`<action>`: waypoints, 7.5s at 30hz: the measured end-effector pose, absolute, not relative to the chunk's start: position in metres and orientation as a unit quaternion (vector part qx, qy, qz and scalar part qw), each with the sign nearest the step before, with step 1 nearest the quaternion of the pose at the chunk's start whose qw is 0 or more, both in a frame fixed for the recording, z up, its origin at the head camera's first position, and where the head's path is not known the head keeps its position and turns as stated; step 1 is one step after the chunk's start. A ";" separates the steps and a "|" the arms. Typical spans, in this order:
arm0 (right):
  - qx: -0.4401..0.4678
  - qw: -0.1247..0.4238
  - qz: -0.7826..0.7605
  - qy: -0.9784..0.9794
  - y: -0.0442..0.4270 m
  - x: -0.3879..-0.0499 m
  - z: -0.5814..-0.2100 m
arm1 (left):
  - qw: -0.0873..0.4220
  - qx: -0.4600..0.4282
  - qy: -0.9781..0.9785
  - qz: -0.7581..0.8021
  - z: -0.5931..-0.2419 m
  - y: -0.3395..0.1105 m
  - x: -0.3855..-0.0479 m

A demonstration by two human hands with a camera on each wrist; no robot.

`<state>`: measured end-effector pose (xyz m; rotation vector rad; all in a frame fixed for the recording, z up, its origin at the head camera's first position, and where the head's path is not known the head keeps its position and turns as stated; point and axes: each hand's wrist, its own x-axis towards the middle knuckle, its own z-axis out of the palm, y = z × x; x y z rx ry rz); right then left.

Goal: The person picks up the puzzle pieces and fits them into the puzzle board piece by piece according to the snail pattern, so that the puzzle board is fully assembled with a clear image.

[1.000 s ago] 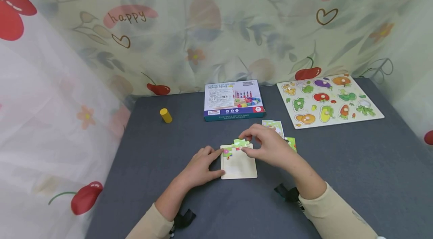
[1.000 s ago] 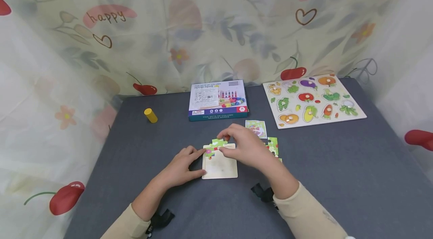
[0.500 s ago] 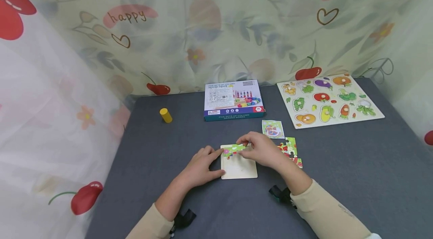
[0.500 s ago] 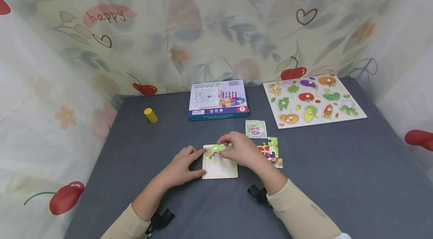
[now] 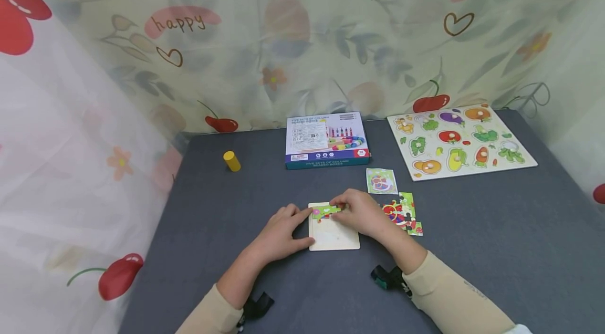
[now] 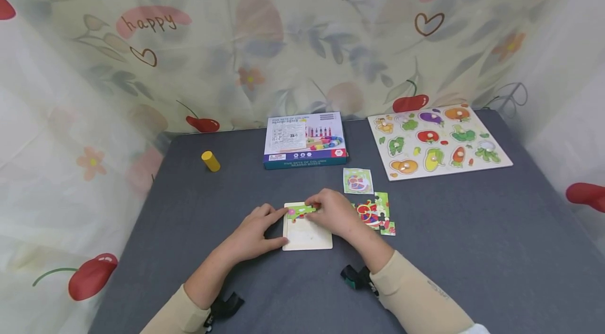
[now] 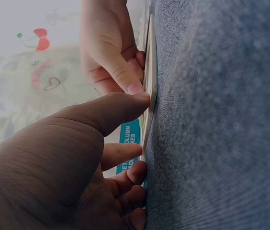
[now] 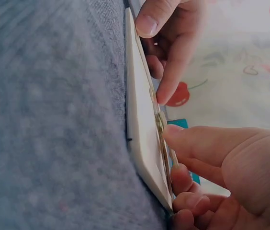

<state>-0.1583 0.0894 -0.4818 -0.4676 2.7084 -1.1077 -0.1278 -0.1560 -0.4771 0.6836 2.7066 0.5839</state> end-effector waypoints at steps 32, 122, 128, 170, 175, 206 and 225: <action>-0.197 0.037 -0.275 0.940 0.088 -0.150 -0.478 | 0.142 0.235 0.941 0.198 -0.479 -0.157 -0.129; -0.068 0.237 -0.440 0.863 0.264 -0.184 -0.462 | 0.143 0.232 0.941 0.202 -0.483 -0.157 -0.131; -0.070 0.220 -0.402 0.886 0.254 -0.184 -0.460 | 0.141 0.233 0.940 0.204 -0.485 -0.157 -0.131; -0.083 0.035 -0.480 0.873 0.241 -0.152 -0.376 | 0.135 0.239 0.939 0.207 -0.481 -0.158 -0.128; -0.127 0.006 -0.518 0.846 0.223 -0.143 -0.369 | 0.134 0.244 0.939 0.204 -0.481 -0.157 -0.129; -0.167 0.141 -0.466 0.857 0.141 -0.161 -0.425 | 0.136 0.240 0.940 0.200 -0.484 -0.158 -0.130; -0.146 0.180 -0.415 0.880 0.121 -0.167 -0.463 | 0.140 0.239 0.940 0.200 -0.482 -0.158 -0.130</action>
